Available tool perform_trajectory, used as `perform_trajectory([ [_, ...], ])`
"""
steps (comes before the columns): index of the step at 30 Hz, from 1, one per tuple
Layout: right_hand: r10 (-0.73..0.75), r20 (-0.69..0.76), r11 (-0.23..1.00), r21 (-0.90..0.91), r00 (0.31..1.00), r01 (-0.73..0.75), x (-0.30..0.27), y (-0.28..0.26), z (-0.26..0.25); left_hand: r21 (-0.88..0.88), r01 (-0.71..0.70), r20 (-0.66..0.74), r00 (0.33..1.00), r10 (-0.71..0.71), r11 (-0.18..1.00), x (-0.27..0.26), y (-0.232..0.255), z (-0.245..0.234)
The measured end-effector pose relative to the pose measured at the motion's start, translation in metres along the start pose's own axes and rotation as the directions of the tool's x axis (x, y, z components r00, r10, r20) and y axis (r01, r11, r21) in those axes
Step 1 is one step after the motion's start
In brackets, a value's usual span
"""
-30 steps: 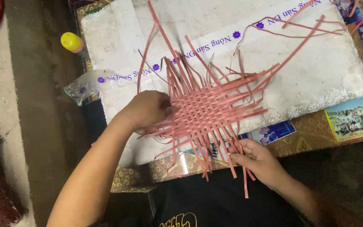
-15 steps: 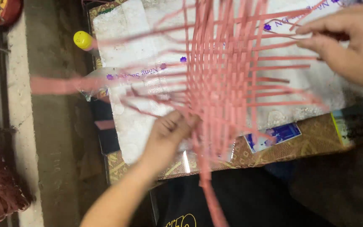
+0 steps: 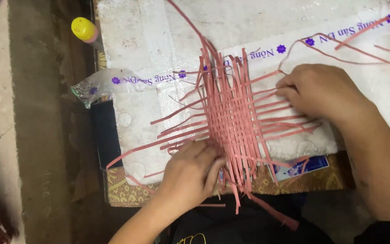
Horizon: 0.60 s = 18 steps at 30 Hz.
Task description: Weaving thin pink plastic strips together on a white foam board to create a mat or base.
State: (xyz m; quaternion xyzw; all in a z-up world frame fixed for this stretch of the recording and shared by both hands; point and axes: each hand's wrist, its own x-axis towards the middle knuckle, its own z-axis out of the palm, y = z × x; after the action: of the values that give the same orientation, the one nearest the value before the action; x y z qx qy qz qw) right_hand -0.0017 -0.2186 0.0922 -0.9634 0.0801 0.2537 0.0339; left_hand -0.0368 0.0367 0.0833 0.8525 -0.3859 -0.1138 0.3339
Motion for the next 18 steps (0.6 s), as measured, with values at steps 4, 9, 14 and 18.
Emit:
perform_trajectory([
  [4,-0.177,-0.499,0.976,-0.201,0.848,0.086,-0.031,0.003,0.014,0.282,-0.007,-0.07,0.997,0.028,0.959,0.015,0.007,0.012],
  [9,-0.382,-0.724,0.871,-0.075,0.574,0.485,-0.041,-0.046,0.03,0.452,0.043,-0.149,0.988,0.028,0.891,0.035,-0.008,0.03],
  [14,-0.271,-0.724,0.917,0.007,0.634,0.4,-0.006,-0.054,0.093,0.494,0.115,-0.343,0.937,0.072,0.862,0.045,-0.045,0.063],
  [18,-0.22,-0.776,0.922,0.033,0.591,0.385,0.003,-0.059,0.106,0.458,0.129,-0.408,0.909,0.079,0.879,0.045,-0.053,0.072],
])
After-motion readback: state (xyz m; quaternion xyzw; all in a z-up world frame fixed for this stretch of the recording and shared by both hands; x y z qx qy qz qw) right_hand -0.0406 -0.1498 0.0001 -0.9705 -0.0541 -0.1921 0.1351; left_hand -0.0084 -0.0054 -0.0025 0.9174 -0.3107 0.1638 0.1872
